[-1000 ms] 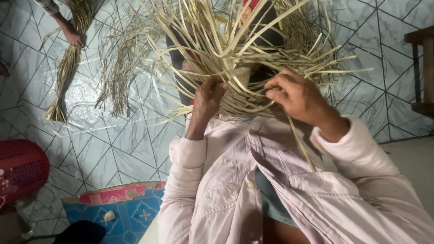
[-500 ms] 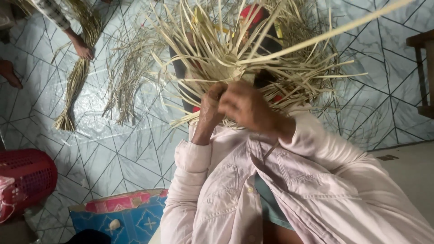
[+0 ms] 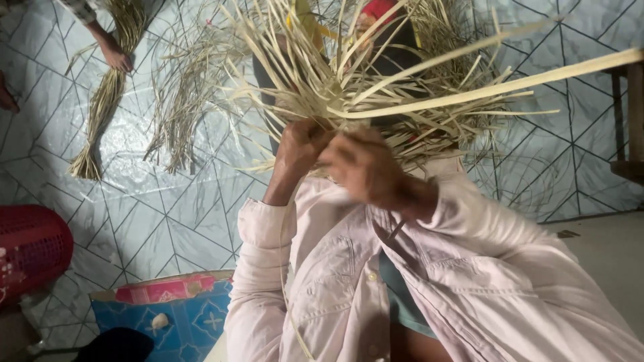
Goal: Weaving dried palm leaves together to create a handcrafted item on the floor.
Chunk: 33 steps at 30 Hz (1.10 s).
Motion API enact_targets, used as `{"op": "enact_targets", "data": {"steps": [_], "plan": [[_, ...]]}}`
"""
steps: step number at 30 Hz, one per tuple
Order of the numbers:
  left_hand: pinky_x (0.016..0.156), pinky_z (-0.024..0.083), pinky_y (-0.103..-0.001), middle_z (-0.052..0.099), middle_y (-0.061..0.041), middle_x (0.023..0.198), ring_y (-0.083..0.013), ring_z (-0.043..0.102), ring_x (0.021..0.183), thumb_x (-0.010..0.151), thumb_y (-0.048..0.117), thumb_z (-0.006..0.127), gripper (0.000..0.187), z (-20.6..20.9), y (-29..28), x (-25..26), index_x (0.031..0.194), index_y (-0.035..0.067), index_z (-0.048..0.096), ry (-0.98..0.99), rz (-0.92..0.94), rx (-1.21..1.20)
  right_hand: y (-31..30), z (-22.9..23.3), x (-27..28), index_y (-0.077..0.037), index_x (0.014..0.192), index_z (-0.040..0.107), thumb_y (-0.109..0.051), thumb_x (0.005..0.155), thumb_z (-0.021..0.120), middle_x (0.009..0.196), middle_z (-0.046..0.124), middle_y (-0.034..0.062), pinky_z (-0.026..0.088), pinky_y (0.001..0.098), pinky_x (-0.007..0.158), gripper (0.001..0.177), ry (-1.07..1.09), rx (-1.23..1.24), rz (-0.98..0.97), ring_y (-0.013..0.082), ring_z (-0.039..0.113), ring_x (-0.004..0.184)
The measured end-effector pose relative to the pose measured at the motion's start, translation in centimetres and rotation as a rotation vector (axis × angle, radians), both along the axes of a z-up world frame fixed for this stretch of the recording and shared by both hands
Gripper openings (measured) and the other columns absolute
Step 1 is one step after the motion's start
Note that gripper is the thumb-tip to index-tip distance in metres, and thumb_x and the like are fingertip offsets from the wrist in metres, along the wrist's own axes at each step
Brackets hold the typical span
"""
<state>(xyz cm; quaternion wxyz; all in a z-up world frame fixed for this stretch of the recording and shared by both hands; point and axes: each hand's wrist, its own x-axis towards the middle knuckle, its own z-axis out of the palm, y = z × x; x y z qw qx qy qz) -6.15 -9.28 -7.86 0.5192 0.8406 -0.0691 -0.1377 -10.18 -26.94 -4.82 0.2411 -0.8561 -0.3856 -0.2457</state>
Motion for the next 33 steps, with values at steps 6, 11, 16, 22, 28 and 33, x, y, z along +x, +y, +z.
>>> {"op": "enact_targets", "data": {"steps": [6,11,16,22,28,33], "plan": [[0.074,0.054,-0.045,0.077,-0.010,0.079,-0.0346,0.073,0.083,0.074,0.031,0.080,0.036,1.1,-0.1,-0.6,0.099,0.005,0.074,0.110,0.104,0.066,-3.7,-6.8,-0.3,-0.012,0.095,0.065,-0.015,0.085,0.072,0.099,0.053,0.0038,0.045,0.0411,0.074,0.013,0.314,-0.091,-0.049,0.0268,0.056,0.089],[0.069,0.056,-0.032,0.077,-0.007,0.076,-0.0186,0.074,0.074,0.076,0.022,0.082,0.021,-0.1,0.3,-1.7,0.096,0.016,0.082,0.175,0.125,-0.102,-4.8,-2.6,1.2,-0.012,0.104,0.070,-0.023,0.102,0.065,0.102,0.056,0.0032,0.048,0.0417,0.081,0.012,0.530,0.034,-0.040,0.0268,0.061,0.094],[0.072,0.056,-0.023,0.074,-0.006,0.078,-0.0122,0.071,0.074,0.076,0.008,0.085,0.028,-0.5,0.3,-1.5,0.101,-0.001,0.076,0.334,0.213,-0.487,-4.4,0.5,3.1,-0.009,0.117,0.068,-0.010,0.104,0.059,0.103,0.066,0.0105,0.053,0.0468,0.085,0.015,0.669,0.081,-0.003,0.0354,0.068,0.098],[0.067,0.050,-0.021,0.071,-0.006,0.073,-0.0086,0.064,0.070,0.078,0.006,0.081,0.018,0.1,1.2,-1.5,0.096,0.000,0.078,0.317,0.201,-0.440,-4.0,0.9,3.0,-0.012,0.095,0.070,-0.019,0.098,0.062,0.082,0.070,0.0145,0.054,0.0472,0.078,0.011,0.791,-0.180,0.011,0.0340,0.071,0.080],[0.067,0.047,-0.027,0.071,-0.007,0.075,-0.0146,0.063,0.068,0.085,0.015,0.078,0.013,-0.9,1.4,-1.7,0.096,0.009,0.080,0.251,0.154,-0.243,-2.9,0.0,2.1,-0.012,0.092,0.064,-0.027,0.106,0.055,0.079,0.057,0.0052,0.051,0.0405,0.069,0.023,0.463,-0.154,-0.103,0.0277,0.065,0.075],[0.075,0.053,-0.037,0.076,-0.015,0.084,-0.0287,0.072,0.077,0.085,0.012,0.077,0.016,0.8,1.0,-2.1,0.100,0.008,0.081,0.158,0.076,-0.117,-2.6,-2.9,2.9,-0.011,0.080,0.062,-0.032,0.102,0.063,0.069,0.060,0.0055,0.053,0.0419,0.063,0.031,0.584,-0.172,-0.022,0.0284,0.068,0.070]]}}
